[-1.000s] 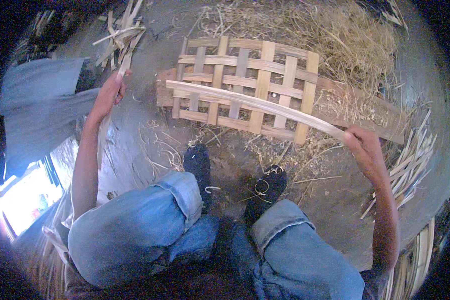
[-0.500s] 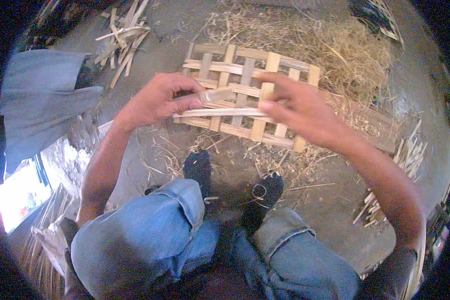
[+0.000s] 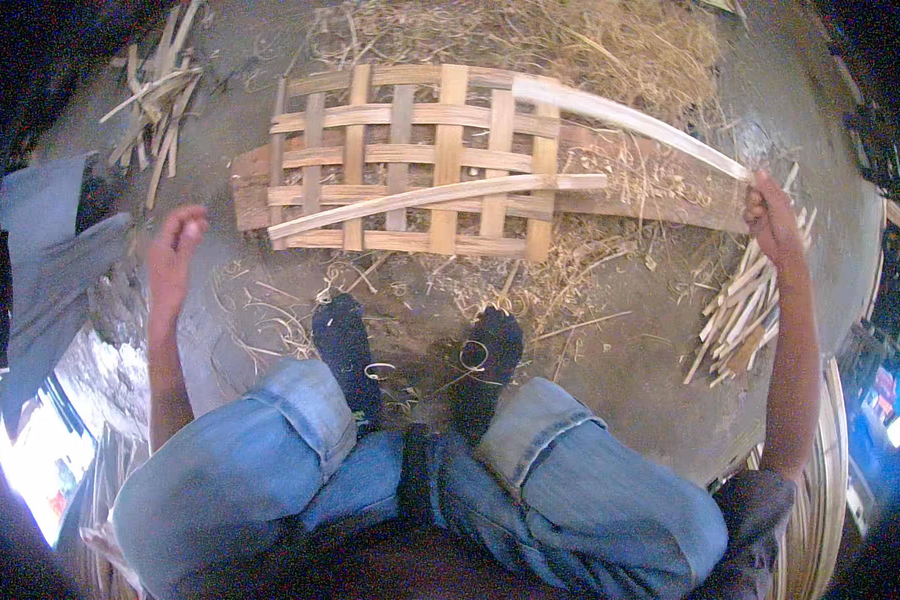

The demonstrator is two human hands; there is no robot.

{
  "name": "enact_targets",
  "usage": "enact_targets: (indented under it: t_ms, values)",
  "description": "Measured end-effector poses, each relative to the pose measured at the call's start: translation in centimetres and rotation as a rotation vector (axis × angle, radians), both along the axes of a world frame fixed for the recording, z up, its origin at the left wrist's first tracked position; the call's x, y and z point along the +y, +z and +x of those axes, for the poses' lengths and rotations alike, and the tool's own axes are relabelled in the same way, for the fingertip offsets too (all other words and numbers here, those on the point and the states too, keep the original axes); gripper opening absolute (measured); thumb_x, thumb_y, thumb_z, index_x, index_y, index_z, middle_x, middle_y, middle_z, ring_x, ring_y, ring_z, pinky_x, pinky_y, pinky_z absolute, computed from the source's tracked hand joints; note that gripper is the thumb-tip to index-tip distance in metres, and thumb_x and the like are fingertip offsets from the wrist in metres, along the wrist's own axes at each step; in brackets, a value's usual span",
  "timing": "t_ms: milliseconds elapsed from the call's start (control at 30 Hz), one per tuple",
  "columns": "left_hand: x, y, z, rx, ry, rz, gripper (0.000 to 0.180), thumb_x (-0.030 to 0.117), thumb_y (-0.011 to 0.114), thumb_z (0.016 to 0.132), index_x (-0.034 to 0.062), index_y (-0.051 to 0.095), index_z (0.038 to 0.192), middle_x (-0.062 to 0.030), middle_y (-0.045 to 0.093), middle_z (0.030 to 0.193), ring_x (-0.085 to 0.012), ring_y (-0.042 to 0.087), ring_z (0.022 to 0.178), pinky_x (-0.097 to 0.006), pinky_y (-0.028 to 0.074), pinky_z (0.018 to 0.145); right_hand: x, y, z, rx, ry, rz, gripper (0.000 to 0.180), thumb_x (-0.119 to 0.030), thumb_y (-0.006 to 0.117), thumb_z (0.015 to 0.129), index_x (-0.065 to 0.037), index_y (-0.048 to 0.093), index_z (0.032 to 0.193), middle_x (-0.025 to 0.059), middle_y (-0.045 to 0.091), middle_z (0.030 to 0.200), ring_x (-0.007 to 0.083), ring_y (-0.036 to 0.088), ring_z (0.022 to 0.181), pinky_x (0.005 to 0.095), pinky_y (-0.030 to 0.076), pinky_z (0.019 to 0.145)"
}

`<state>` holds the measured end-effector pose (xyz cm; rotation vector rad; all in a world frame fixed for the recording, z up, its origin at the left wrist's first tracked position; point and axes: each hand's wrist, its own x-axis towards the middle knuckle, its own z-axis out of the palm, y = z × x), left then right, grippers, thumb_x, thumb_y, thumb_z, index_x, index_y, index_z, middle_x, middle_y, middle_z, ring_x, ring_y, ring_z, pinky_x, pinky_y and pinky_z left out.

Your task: The person sits on the floor and uses a knife to shave and smooth thin wooden strips. They then weave the strips into a flat lattice pattern, adjusting the weave and placing the finished piece on the floor.

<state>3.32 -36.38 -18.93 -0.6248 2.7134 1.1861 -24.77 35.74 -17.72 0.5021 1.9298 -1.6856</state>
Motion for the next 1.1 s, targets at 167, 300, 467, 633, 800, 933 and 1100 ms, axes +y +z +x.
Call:
enact_targets:
  t_ms: [167,300,467,633,800,933,1100]
  values:
    - [4.2,-6.7,3.3,-0.069,0.076,0.085,0.029,0.026,0.055,0.096,0.0026,0.059,0.114,-0.0084,0.065,0.097,-0.0147,0.059,0.089,-0.03,0.047,0.082,1.9,-3.4,1.8,-0.016,0.01,-0.008,0.017,-0.028,0.053,0.098,-0.012,0.056,0.102,-0.0064,0.047,0.072,0.0048,0.045,0.06,0.0218,0.039,0.053]
    - [5.8,-7.3,3.1,-0.061,0.136,0.045,0.029,0.025,0.055,0.096,0.0025,0.058,0.114,-0.0084,0.064,0.097,-0.015,0.06,0.09,-0.031,0.047,0.082,-4.4,-3.3,1.3,-0.044,0.119,-0.002,0.018,-0.026,0.053,0.098,-0.01,0.057,0.105,-0.0057,0.049,0.075,0.0053,0.047,0.064,0.0233,0.04,0.058]
    - [6.7,-7.2,2.9,-0.032,0.175,0.046,0.029,0.025,0.054,0.097,0.0024,0.058,0.115,-0.0074,0.064,0.098,-0.0141,0.059,0.091,-0.03,0.048,0.081,-7.5,-4.0,0.8,-0.114,0.232,-0.002,0.018,-0.026,0.054,0.098,-0.011,0.059,0.107,-0.0044,0.055,0.083,0.0049,0.05,0.071,0.0214,0.043,0.063]
    - [6.4,-7.1,3.3,-0.001,0.215,0.152,0.026,0.022,0.052,0.098,0.0026,0.059,0.114,-0.0065,0.063,0.1,-0.0135,0.059,0.091,-0.028,0.048,0.079,-6.6,-5.2,0.6,-0.121,0.306,0.032,0.013,-0.016,0.057,0.095,-0.013,0.06,0.107,-0.0048,0.059,0.092,0.0055,0.053,0.079,0.022,0.046,0.069]
    - [6.0,-7.2,3.9,-0.037,0.231,0.141,0.025,0.02,0.051,0.098,0.0018,0.059,0.114,-0.0067,0.062,0.101,-0.0133,0.059,0.089,-0.028,0.049,0.078,-6.5,-5.4,0.6,-0.134,0.299,0.011,0.015,-0.01,0.057,0.093,-0.011,0.059,0.108,-0.003,0.059,0.092,0.0064,0.055,0.08,0.0226,0.048,0.07]
    - [5.9,-7.6,3.8,0.037,0.253,0.145,0.025,0.019,0.052,0.098,0.0016,0.059,0.114,-0.007,0.062,0.101,-0.013,0.059,0.086,-0.028,0.049,0.077,-7.2,-5.3,0.7,-0.142,0.253,-0.006,0.016,-0.009,0.055,0.094,-0.009,0.057,0.11,-0.001,0.059,0.092,0.0075,0.056,0.079,0.024,0.049,0.071]
    - [5.7,-7.4,3.7,0.029,0.232,0.132,0.026,0.021,0.052,0.097,0.0041,0.059,0.115,-0.0057,0.064,0.1,-0.0113,0.058,0.082,-0.026,0.047,0.07,-4.3,-4.5,-0.3,0.001,0.035,-0.165,0.018,-0.009,0.055,0.092,-0.007,0.056,0.11,0.0009,0.059,0.093,0.0104,0.057,0.079,0.0288,0.05,0.074]
